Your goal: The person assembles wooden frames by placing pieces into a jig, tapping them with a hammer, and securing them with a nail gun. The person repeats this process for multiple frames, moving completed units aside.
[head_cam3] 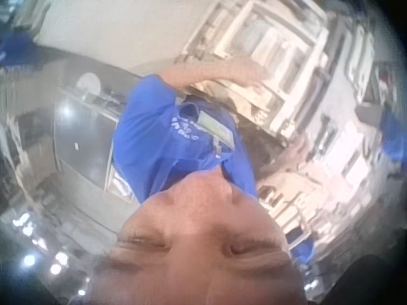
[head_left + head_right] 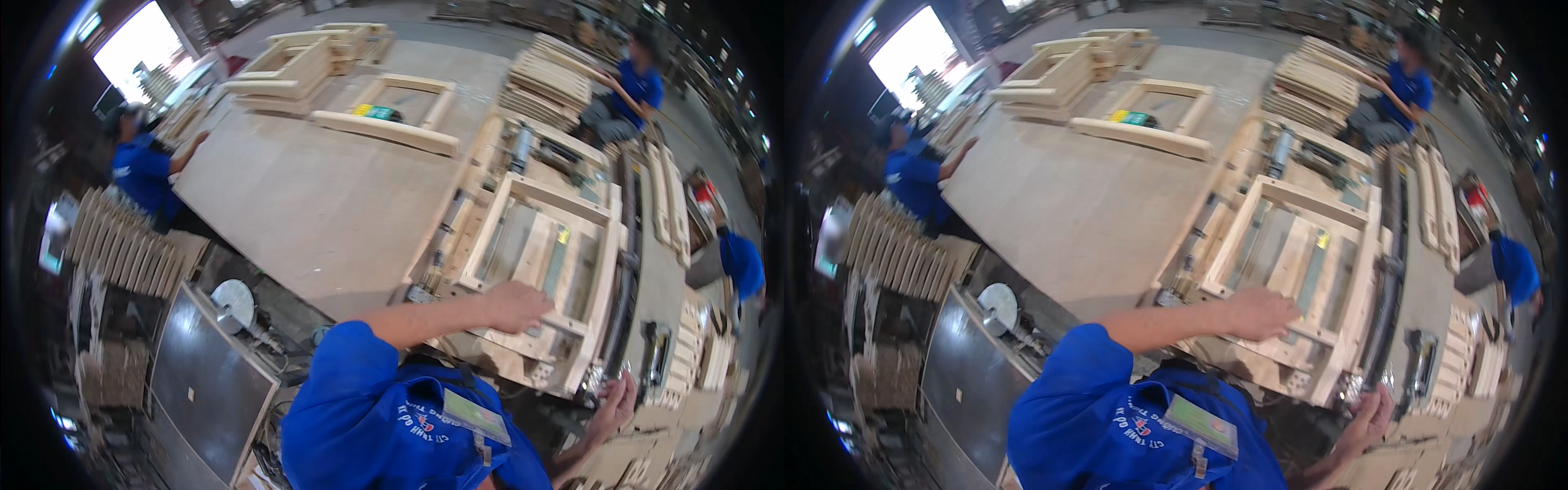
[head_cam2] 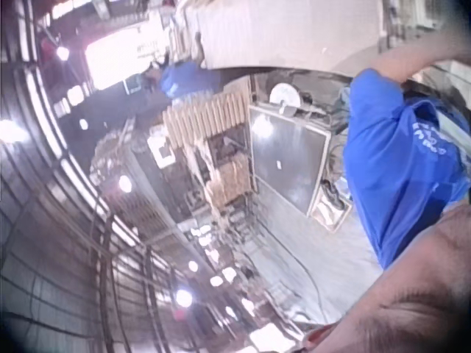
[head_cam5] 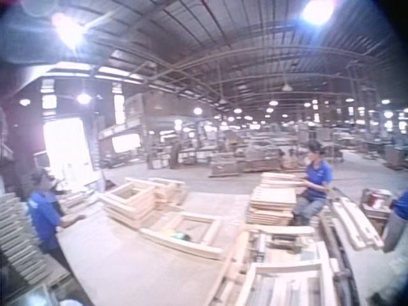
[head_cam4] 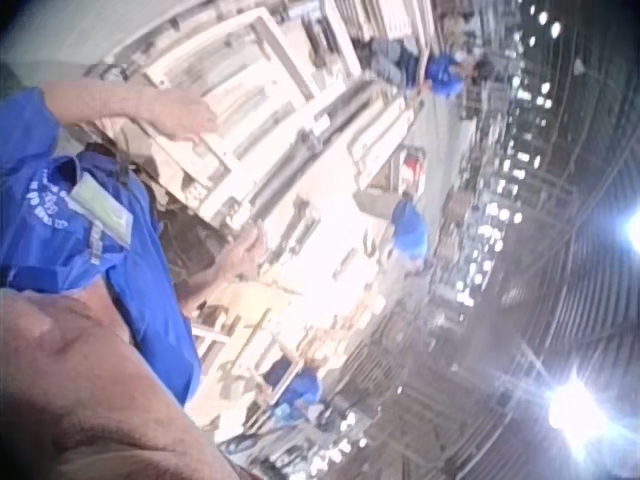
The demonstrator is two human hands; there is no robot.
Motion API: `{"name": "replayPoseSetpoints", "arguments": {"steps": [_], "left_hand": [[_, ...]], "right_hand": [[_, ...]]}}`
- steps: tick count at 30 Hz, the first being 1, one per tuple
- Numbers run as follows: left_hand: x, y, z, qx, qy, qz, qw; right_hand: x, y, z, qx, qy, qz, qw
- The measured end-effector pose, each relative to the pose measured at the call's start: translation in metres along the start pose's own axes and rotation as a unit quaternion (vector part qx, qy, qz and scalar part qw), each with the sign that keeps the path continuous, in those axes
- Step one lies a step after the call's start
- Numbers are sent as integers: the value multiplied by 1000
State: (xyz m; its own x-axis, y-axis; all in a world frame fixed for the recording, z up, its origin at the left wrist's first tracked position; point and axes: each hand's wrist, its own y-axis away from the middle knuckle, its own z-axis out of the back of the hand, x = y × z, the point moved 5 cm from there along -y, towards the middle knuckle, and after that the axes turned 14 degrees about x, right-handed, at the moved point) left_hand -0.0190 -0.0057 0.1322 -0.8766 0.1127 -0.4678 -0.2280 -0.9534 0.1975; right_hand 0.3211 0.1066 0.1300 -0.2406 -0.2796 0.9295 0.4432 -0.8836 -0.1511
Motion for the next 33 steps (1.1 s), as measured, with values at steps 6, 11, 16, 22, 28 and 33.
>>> {"name": "replayPoseSetpoints", "arguments": {"steps": [6,11,16,22,28,33], "left_hand": [[1,158,6,-167,49,114,978],[52,267,-10,-161,93,394,900],[182,363,-30,-162,32,552,818],[234,460,64,-439,-223,634,596],[194,294,81,-485,-205,365,768],[113,128,22,-299,-212,143,919]], "right_hand": [[1,-26,-57,86,-12,-3,996],[34,-41,-130,193,63,-5,979],[60,-39,-171,252,68,35,965],[56,-20,-175,269,68,38,960],[26,36,-154,255,85,-2,963],[19,80,-120,222,188,-104,951]]}}
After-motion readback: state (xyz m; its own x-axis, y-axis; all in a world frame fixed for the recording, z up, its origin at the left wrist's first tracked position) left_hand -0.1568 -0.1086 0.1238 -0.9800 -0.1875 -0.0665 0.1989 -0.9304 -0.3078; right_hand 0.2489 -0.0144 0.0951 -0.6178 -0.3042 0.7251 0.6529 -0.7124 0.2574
